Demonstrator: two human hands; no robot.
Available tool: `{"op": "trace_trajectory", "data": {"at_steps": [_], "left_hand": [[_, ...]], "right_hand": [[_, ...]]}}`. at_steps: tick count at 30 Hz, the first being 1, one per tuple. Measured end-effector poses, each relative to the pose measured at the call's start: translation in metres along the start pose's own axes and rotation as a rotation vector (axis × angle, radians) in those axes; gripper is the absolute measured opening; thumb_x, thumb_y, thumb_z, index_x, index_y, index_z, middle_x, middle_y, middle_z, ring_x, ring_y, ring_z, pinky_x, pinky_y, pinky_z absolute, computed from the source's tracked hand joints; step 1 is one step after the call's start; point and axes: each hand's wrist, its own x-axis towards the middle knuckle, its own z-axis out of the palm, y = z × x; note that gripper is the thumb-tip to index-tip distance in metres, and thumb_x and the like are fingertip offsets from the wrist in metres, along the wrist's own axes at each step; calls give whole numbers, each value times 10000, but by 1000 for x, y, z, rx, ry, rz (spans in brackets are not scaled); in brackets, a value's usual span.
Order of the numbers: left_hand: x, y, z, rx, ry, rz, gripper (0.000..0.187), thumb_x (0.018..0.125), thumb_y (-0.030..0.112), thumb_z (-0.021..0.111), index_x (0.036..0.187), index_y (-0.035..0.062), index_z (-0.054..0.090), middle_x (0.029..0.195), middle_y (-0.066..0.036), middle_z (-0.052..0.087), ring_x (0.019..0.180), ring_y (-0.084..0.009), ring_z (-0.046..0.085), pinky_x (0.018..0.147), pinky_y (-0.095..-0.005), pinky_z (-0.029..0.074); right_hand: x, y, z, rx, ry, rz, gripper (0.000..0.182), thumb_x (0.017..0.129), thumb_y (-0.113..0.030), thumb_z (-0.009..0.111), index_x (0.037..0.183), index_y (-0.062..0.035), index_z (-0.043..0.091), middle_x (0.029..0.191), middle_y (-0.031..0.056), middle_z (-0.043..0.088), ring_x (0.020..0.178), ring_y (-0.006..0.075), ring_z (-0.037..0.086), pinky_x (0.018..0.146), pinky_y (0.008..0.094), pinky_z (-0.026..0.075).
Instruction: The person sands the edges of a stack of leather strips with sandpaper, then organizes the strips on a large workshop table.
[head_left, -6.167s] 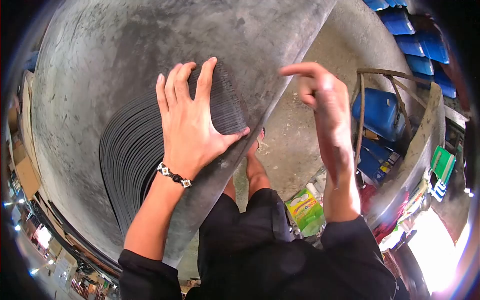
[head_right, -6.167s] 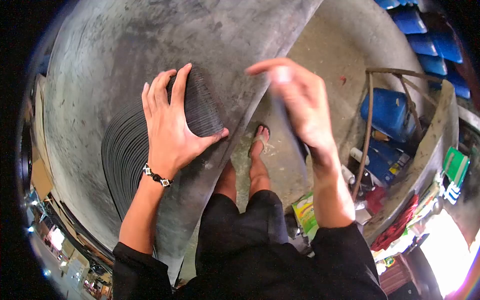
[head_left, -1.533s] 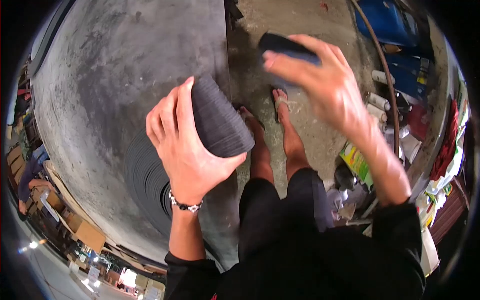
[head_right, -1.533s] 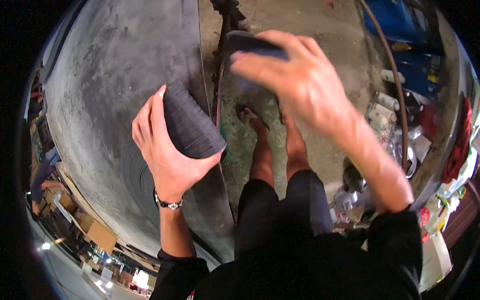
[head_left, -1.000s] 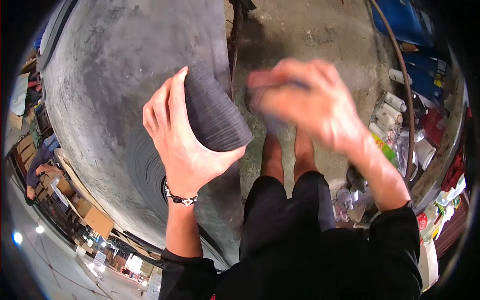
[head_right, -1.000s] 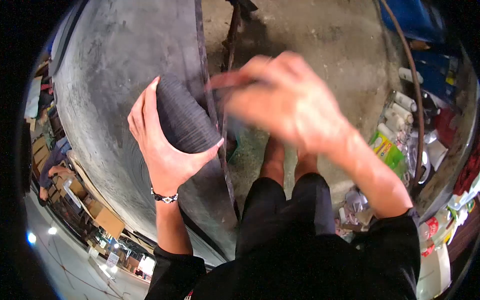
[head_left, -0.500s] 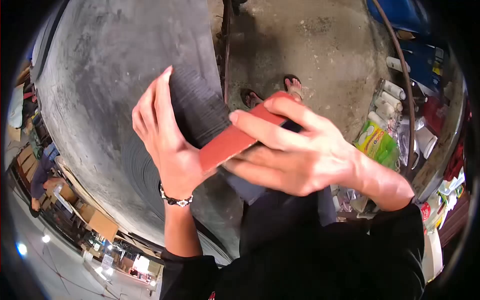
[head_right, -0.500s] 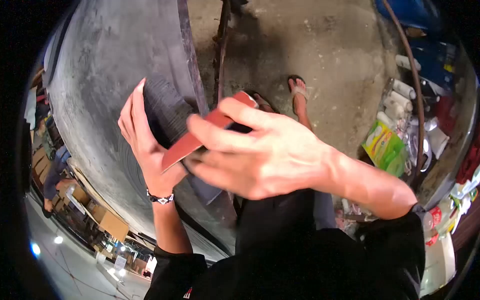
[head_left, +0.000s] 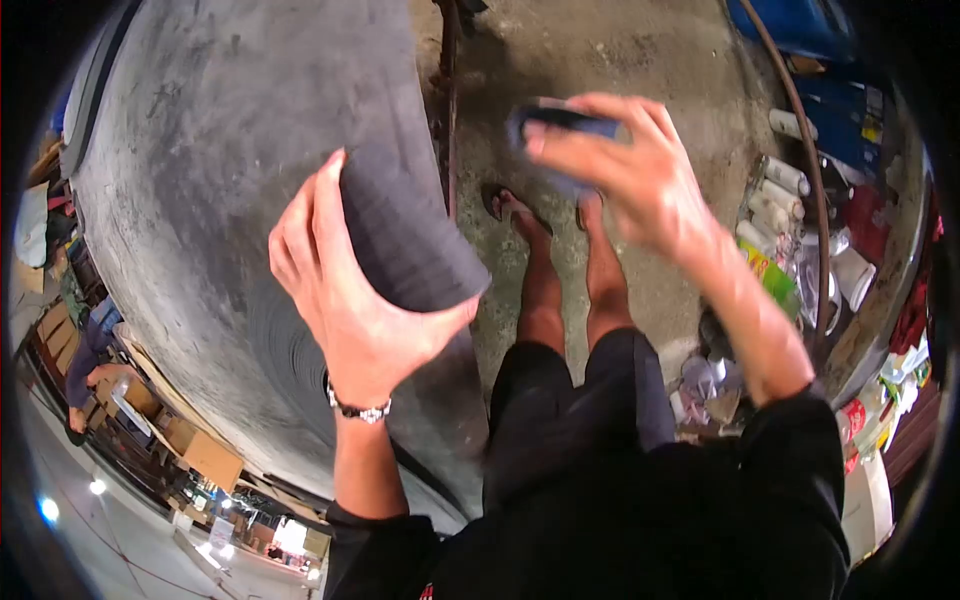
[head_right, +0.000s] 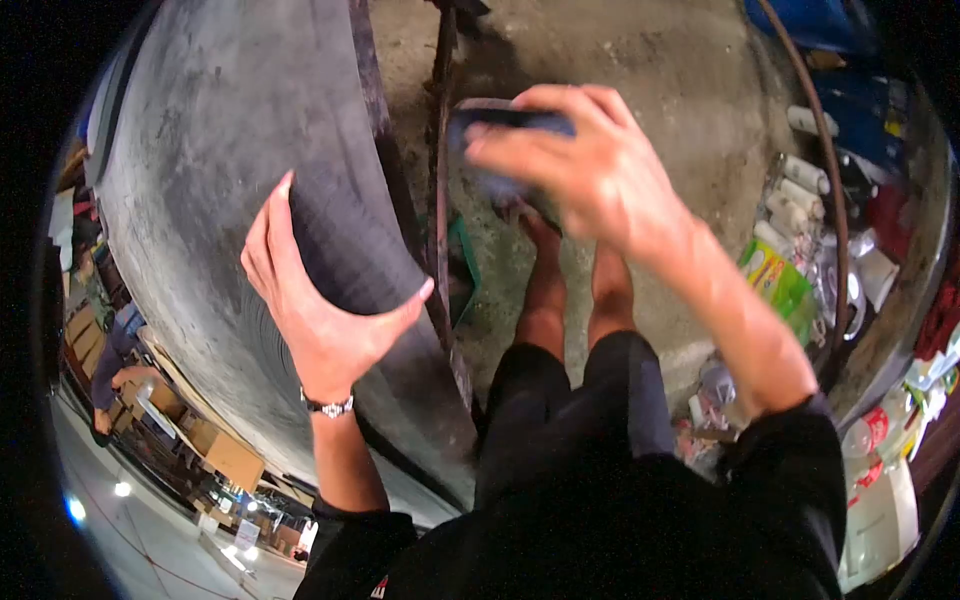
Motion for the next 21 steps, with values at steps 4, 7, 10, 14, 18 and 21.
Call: {"op": "trace_trajectory", "data": {"at_steps": [4,7,10,14,18,21], "left_hand": [[-5,-1,3,17,-24,-30,1337,578,504,1013,1667,-15,439,1580,-219,561,1446,-436,499,1230,-584,355],[-1,0,-1,-4,-22,-2,1352,536,421,1045,1667,-13,442,1582,-232,558,1451,-442,492,1231,-593,354],[0,3,-1,12,-25,-13,1373,517,395,1062,1668,-16,438,1590,-236,553,1453,-441,491,1226,-590,360],[-2,-1,4,18,20,9,1292,511,455,1016,1611,4,512,1530,-204,588,1394,-414,522,1180,-578,381],[0,1,0,-11,-12,14,1202,706,452,987,1666,-22,441,1574,-228,561,1448,-430,498,1234,-573,353],[0,-11,8,24,32,20,1251,597,425,987,1649,1,462,1573,-196,570,1419,-410,511,1216,-561,352]], "right_hand": [[14,-79,-18,286,70,-229,402,786,-201,744,1181,-185,818,1197,-79,819,1306,230,676,1020,436,562],[-2,-23,1,99,-57,-95,458,813,-188,769,1268,-197,821,1302,-45,824,1310,258,681,1049,467,543],[-1,-20,1,199,54,46,418,799,-224,761,1210,-193,828,1288,-48,820,1318,289,675,1054,492,535],[5,-81,-12,263,111,-244,326,794,-251,725,1103,-185,806,1196,-71,814,1309,248,659,1028,432,542],[16,-21,-16,-7,-19,-60,355,798,-246,734,1140,-165,780,1168,-59,815,1282,216,665,1028,410,510],[16,-59,-35,129,-6,-72,464,760,-233,773,1223,-226,814,1149,-72,822,1350,271,674,1055,497,533]]}}
